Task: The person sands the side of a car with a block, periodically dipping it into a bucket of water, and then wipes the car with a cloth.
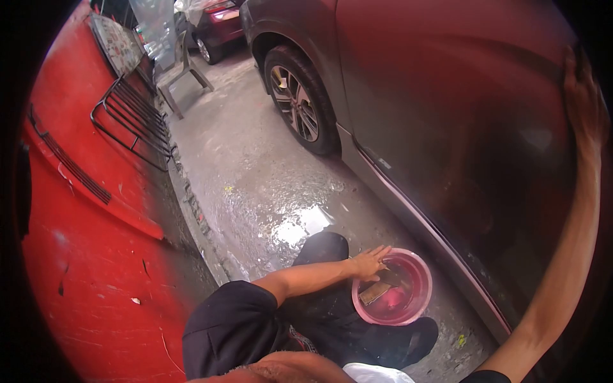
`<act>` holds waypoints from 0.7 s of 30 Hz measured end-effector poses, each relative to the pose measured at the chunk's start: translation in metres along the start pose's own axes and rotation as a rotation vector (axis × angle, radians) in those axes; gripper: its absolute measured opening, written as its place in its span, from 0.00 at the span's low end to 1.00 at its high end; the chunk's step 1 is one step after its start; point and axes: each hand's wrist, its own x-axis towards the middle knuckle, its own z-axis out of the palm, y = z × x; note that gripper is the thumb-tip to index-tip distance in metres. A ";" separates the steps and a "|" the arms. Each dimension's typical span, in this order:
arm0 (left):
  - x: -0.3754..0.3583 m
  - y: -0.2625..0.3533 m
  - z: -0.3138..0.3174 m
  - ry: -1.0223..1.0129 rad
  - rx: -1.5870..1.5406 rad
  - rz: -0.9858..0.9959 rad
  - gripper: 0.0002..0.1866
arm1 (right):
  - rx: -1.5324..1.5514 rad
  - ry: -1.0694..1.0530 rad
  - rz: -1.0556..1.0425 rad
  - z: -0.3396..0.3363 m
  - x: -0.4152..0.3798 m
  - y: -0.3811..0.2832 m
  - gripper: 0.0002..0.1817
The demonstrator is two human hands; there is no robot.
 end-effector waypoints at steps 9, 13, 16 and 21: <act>0.003 -0.003 0.002 -0.028 0.021 0.006 0.29 | -0.100 0.036 -0.058 0.026 -0.009 0.017 0.33; 0.002 -0.002 -0.001 -0.039 -0.021 0.004 0.30 | 0.122 -0.059 0.205 0.067 -0.029 0.042 0.37; 0.000 0.000 -0.004 -0.043 0.006 -0.012 0.28 | 0.152 -0.033 0.192 0.071 -0.031 0.043 0.36; 0.004 -0.004 0.000 -0.056 -0.034 -0.008 0.30 | -0.139 0.015 -0.084 -0.002 0.002 0.002 0.33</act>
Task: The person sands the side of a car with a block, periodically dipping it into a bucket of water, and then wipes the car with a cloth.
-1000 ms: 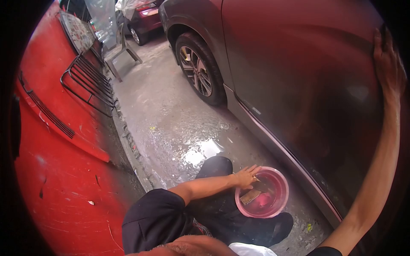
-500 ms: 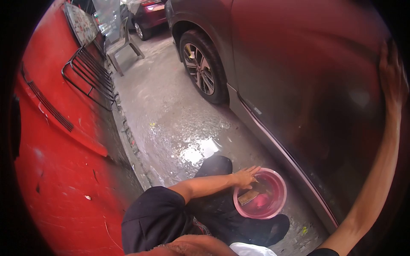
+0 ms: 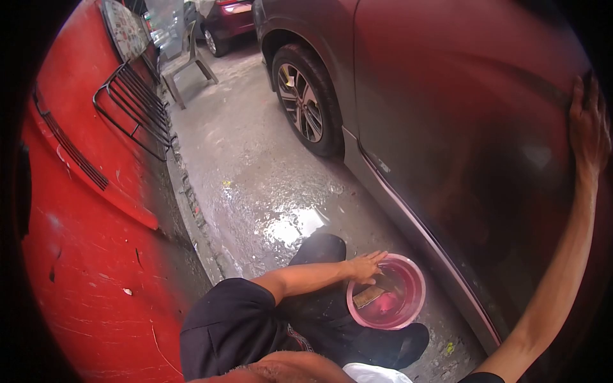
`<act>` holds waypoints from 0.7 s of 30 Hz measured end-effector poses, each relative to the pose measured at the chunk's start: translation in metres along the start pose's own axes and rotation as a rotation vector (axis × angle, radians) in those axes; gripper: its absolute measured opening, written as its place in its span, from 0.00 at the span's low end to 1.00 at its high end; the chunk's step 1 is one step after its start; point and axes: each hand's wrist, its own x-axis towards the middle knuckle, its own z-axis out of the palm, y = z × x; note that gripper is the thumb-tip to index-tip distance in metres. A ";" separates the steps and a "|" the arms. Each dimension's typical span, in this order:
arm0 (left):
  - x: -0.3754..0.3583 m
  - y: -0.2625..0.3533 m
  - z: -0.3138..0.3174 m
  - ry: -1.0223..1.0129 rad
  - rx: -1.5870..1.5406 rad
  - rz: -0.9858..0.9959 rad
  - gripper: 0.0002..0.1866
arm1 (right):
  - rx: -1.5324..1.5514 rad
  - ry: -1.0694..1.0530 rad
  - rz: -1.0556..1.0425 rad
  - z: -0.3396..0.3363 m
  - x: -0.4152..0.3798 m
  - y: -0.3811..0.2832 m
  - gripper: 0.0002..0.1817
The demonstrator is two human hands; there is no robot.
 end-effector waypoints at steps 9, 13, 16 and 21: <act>-0.004 0.004 -0.006 -0.015 0.025 -0.003 0.29 | 0.275 -0.040 0.285 0.083 -0.042 0.028 0.36; -0.003 0.004 -0.006 -0.015 0.028 0.003 0.29 | 0.274 -0.083 0.297 0.085 -0.044 0.031 0.37; -0.003 0.003 -0.004 -0.010 0.015 0.003 0.29 | 0.248 -0.110 0.311 0.085 -0.045 0.031 0.39; -0.004 0.005 -0.006 -0.005 0.009 0.002 0.30 | 0.047 -0.056 0.042 -0.007 0.001 -0.002 0.33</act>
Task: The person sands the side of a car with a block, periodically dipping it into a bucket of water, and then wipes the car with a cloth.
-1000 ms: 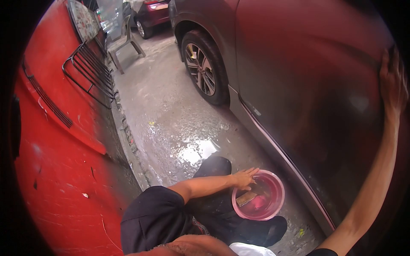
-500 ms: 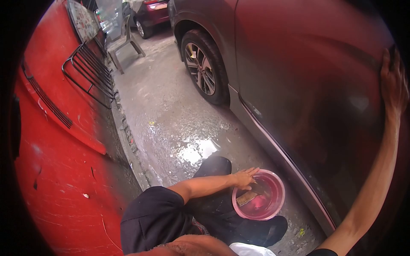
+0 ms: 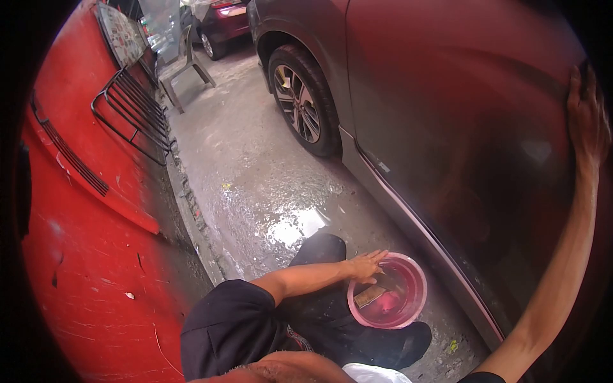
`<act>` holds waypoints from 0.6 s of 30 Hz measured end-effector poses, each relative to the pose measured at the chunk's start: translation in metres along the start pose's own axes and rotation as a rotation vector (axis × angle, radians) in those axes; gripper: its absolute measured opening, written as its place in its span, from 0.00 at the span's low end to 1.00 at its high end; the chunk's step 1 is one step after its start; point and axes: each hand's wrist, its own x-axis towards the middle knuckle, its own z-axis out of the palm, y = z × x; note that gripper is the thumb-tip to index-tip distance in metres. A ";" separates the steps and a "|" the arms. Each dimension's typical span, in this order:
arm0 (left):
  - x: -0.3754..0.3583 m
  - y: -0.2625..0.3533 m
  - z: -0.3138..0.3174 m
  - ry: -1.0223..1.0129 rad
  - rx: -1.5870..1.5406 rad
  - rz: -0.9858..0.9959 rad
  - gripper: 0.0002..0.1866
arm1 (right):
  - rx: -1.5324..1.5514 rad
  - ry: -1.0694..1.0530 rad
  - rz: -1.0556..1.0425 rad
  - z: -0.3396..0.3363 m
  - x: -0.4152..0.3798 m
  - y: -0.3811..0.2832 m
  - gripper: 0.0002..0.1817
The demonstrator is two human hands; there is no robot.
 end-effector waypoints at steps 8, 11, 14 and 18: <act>0.000 -0.001 0.000 0.007 -0.012 0.012 0.29 | -0.008 -0.020 0.006 0.000 0.000 0.000 0.33; 0.000 -0.001 0.000 0.006 -0.009 0.013 0.29 | 0.002 -0.022 0.020 -0.001 0.000 -0.002 0.33; 0.001 -0.002 0.001 0.007 -0.004 0.012 0.29 | 0.022 -0.030 0.034 0.002 0.000 -0.001 0.34; 0.003 -0.002 0.002 0.003 -0.004 0.011 0.29 | 0.190 -0.064 0.286 0.090 -0.037 0.038 0.39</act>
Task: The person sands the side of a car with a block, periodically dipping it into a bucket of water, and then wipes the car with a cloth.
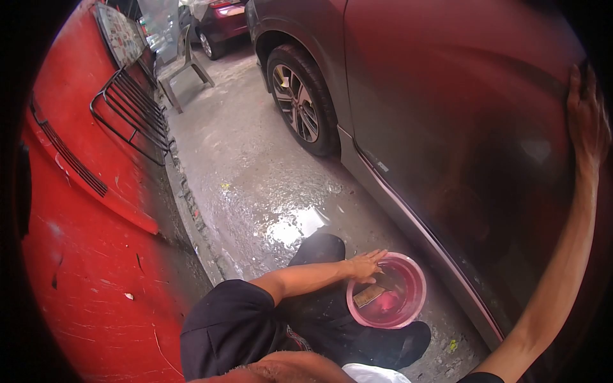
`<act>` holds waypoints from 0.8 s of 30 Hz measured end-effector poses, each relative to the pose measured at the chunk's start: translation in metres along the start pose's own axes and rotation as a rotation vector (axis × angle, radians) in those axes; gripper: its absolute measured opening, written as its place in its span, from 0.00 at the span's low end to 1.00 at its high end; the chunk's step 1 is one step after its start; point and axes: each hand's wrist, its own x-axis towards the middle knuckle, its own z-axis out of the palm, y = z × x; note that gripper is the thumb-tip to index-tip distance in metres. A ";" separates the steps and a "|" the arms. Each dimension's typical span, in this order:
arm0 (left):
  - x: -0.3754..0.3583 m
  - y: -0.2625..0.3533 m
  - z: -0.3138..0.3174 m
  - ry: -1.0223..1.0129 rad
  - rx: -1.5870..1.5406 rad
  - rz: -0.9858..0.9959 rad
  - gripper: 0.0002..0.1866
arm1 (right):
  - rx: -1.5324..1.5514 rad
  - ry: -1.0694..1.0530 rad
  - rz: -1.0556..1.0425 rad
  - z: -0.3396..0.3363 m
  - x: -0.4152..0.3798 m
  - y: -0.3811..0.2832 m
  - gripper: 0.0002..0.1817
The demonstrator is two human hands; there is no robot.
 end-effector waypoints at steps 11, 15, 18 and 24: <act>0.001 -0.001 0.002 0.003 0.000 0.001 0.30 | 0.020 -0.023 0.014 0.005 -0.003 0.005 0.41; 0.006 -0.006 0.009 0.018 0.001 0.010 0.30 | -0.140 0.015 -0.254 -0.084 0.016 -0.063 0.34; 0.005 -0.006 0.008 0.015 -0.005 0.006 0.30 | -0.112 0.012 -0.244 -0.063 0.012 -0.048 0.34; 0.007 -0.010 0.015 0.035 0.003 0.023 0.29 | -0.133 0.002 -0.242 -0.083 0.015 -0.063 0.34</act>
